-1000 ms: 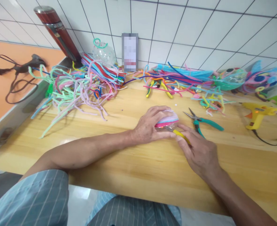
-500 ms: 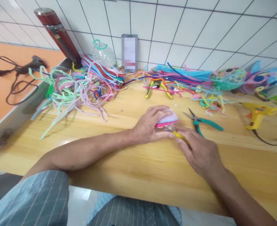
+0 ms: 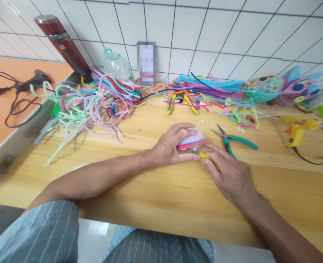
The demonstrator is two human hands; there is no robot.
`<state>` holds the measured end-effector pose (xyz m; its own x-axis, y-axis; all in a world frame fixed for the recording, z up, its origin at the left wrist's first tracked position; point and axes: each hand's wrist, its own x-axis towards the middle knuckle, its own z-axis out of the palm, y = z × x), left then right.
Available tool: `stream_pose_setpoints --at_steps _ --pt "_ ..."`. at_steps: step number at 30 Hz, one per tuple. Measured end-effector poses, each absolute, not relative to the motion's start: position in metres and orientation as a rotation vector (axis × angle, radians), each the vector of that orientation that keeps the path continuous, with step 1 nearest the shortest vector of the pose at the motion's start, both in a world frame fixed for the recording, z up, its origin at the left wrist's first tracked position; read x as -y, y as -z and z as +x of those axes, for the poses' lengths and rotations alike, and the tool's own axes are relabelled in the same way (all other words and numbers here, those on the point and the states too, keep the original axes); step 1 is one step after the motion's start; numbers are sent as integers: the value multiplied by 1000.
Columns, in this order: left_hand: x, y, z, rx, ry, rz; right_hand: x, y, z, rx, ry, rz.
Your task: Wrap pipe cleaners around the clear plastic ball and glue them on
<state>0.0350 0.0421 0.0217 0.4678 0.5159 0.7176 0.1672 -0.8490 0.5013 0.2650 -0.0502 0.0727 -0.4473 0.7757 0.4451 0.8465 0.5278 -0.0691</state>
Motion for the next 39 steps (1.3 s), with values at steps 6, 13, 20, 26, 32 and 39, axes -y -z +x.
stream_pose_setpoints --at_steps 6,13,20,26,32,39 --pt "-40 -20 36 -591 -1343 2283 51 -68 264 2292 112 -1388" --pt "-36 -22 38 -609 -1321 2252 51 -65 262 2238 70 -1359" --pt "-43 -18 37 -564 -1367 2289 46 -67 273 2313 84 -1305" --pt "-45 -17 36 -566 -1364 2306 43 -67 280 2355 57 -1284" --pt "-48 -19 35 -514 -1338 2281 38 -61 286 2373 35 -1264" --pt "-48 -22 31 -512 -1288 2337 35 -54 288 2392 239 -1182"
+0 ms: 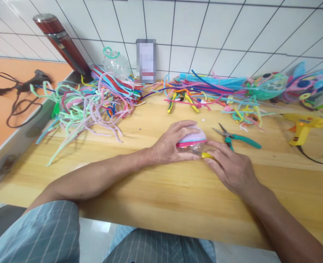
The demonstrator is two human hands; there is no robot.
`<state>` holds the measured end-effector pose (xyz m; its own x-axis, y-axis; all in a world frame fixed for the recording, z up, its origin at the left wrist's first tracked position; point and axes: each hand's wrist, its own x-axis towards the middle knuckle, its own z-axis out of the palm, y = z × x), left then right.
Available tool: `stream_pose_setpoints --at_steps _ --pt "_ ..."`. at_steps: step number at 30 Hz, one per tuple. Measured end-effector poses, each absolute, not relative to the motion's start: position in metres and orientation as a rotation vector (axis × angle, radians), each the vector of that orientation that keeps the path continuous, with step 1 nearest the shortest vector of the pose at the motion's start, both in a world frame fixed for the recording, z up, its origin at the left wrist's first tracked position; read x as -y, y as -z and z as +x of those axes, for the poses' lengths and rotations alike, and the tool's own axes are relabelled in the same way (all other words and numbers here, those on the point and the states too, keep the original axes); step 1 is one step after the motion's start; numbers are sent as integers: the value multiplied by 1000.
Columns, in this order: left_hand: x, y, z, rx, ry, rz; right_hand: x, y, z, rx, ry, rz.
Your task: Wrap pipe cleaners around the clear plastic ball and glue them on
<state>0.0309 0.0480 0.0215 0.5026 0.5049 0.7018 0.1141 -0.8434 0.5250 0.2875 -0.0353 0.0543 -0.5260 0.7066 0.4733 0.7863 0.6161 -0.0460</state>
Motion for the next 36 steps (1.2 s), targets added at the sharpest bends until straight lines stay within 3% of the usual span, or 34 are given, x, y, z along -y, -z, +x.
stream_pose_setpoints --at_steps 36 --pt "-41 -18 37 -582 -1390 2302 39 -53 264 2247 409 -1134"
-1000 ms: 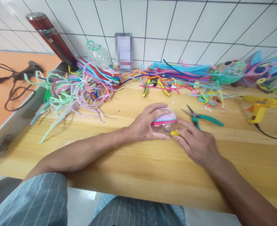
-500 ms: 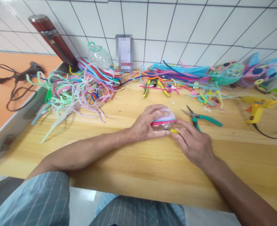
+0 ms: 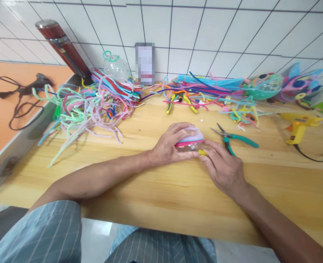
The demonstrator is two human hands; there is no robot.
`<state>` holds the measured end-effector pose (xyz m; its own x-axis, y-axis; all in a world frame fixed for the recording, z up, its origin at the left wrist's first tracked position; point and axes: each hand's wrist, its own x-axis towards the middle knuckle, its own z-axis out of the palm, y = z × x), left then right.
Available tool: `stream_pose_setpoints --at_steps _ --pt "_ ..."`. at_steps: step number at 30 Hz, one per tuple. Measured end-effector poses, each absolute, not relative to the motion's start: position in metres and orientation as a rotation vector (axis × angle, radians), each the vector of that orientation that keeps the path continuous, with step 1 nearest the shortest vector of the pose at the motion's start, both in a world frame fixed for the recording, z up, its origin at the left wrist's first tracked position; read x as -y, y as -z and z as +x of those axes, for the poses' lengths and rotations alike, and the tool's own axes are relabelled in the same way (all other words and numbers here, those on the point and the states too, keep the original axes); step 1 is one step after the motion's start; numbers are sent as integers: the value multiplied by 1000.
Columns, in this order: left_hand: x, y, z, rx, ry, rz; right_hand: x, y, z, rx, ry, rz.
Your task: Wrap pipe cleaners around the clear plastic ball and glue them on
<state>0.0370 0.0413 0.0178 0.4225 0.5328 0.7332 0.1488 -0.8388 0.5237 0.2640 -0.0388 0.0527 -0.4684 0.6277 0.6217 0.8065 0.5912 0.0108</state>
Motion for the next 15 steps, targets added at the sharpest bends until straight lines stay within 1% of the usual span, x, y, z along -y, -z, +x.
stream_pose_setpoints --at_steps 15 --pt "-40 -16 39 -585 -1454 2294 40 -53 261 2218 367 -1156"
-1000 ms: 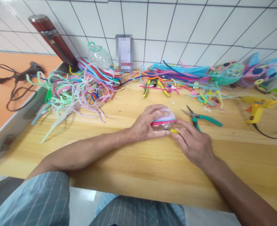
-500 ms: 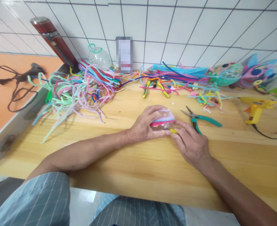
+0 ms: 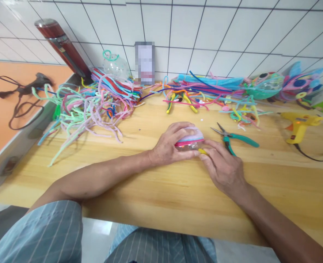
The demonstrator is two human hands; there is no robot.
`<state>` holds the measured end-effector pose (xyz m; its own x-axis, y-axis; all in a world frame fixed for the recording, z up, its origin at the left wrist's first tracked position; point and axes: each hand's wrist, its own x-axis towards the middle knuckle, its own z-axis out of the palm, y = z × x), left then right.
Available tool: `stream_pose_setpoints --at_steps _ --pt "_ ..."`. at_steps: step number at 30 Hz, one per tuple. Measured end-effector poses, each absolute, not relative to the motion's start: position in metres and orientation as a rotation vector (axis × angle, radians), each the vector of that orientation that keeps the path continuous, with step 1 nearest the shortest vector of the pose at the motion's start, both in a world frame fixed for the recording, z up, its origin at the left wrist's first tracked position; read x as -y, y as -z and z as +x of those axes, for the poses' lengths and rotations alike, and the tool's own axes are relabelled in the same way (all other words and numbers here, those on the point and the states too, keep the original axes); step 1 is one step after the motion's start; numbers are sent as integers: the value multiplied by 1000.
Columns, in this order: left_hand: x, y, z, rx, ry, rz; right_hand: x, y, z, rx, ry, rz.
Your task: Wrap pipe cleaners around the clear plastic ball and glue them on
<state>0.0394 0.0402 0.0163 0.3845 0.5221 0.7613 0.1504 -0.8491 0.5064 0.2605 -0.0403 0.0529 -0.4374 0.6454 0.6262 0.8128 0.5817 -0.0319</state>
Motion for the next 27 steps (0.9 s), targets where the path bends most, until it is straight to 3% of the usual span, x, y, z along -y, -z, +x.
stream_pose_setpoints --at_steps 10,27 --pt "-48 -14 36 -562 -1395 2299 35 -54 271 2252 144 -1176" --pt "-48 -20 35 -517 -1347 2292 38 -53 269 2282 387 -1141"
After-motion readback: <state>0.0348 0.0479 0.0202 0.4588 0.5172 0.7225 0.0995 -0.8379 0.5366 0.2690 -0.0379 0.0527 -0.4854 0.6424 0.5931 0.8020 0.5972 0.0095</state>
